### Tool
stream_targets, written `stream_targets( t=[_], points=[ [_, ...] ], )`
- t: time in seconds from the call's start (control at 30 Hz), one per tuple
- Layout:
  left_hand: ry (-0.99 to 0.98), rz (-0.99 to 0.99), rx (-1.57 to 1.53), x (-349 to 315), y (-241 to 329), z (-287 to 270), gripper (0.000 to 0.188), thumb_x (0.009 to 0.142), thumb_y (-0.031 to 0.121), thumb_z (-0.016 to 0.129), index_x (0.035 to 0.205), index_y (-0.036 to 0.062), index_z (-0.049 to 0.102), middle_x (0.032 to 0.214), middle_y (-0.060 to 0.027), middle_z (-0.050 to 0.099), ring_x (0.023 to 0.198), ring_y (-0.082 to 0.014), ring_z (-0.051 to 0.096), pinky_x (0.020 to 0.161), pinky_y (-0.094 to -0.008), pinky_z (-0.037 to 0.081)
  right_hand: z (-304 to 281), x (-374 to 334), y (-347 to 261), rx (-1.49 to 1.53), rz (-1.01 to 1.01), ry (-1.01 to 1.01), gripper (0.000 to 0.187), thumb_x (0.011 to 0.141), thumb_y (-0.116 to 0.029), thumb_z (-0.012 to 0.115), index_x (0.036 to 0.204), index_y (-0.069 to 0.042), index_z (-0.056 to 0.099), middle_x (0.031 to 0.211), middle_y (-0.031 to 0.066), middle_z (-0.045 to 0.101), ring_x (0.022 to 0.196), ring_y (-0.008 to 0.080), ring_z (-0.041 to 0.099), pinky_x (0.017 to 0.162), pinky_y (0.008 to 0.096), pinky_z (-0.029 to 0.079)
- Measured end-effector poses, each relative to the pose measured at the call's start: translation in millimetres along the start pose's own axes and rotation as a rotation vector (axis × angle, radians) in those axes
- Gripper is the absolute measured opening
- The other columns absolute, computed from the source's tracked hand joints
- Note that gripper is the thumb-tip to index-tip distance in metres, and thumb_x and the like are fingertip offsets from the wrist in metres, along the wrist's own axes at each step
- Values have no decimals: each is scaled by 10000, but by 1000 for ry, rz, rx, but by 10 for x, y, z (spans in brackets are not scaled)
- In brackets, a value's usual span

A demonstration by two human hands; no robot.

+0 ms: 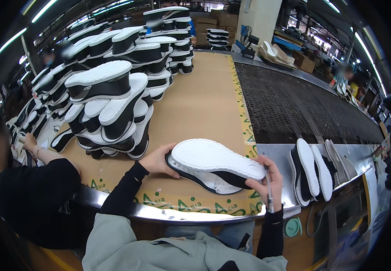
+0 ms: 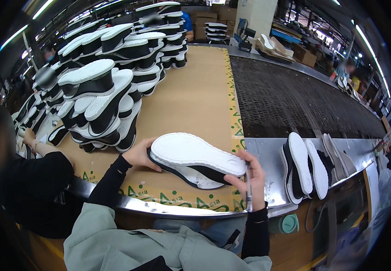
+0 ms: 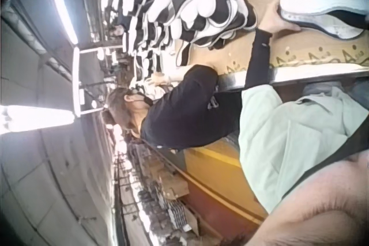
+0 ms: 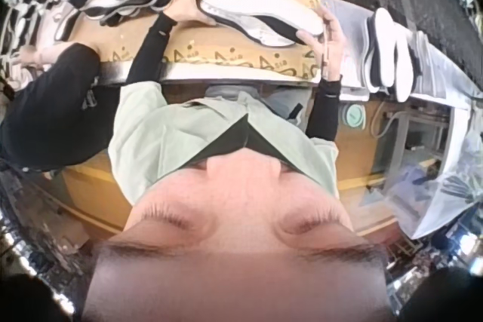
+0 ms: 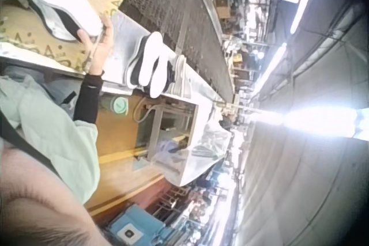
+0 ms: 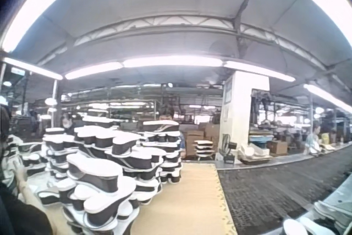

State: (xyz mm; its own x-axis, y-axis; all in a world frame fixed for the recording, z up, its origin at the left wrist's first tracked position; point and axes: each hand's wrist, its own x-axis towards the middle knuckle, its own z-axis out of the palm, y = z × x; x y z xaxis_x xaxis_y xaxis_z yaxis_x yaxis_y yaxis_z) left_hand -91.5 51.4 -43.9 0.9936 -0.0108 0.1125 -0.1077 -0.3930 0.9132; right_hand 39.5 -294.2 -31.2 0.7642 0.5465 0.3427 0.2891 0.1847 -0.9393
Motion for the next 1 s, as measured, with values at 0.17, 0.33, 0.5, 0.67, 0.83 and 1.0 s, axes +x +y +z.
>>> stream_targets(
  t=[0.17,0.33,0.5,0.67,0.83,1.0],
  points=[
    [45,-12,-131,-98,-75,7,953,545,91,936,1370,5,468,1323,-102,573,1229,-197,524,1085,-334,387,304,102,117,69,-10,-107,706,696,40,817,1318,34,483,1239,130,590,1150,198,563,1026,325,433],
    [72,-90,-144,-167,-86,76,932,545,91,941,1357,4,492,1303,-92,597,1204,-186,550,1073,-333,408,263,77,299,27,36,-136,731,674,47,821,1321,21,481,1237,132,584,1153,209,561,1027,334,431],
    [217,-102,-376,-242,-195,205,811,616,-15,873,1342,11,513,1251,-86,624,1195,-180,559,1029,-344,462,253,7,360,81,32,-83,709,666,60,804,1296,12,482,1242,132,572,1164,218,556,1025,347,438],
    [99,-13,-957,-228,-5,419,919,785,-65,720,1514,151,203,1453,-79,370,1348,-231,400,1051,-408,449,151,-99,445,76,30,0,699,662,73,788,1286,11,480,1244,131,567,1162,221,557,1024,352,441],
    [388,-183,-1070,-156,133,673,634,906,212,686,1434,134,343,1356,-66,506,1237,-229,520,1002,-463,473,223,-174,394,-47,-62,46,678,653,21,834,1260,16,533,1212,118,606,1121,199,577,1013,335,436],
    [595,-208,-825,-96,442,737,494,867,187,738,1277,55,496,1163,-77,630,1018,-194,650,867,-385,556,145,-227,501,28,-103,-9,684,653,-54,855,1259,10,543,1253,142,604,1181,240,565,1063,378,402]
  ],
)
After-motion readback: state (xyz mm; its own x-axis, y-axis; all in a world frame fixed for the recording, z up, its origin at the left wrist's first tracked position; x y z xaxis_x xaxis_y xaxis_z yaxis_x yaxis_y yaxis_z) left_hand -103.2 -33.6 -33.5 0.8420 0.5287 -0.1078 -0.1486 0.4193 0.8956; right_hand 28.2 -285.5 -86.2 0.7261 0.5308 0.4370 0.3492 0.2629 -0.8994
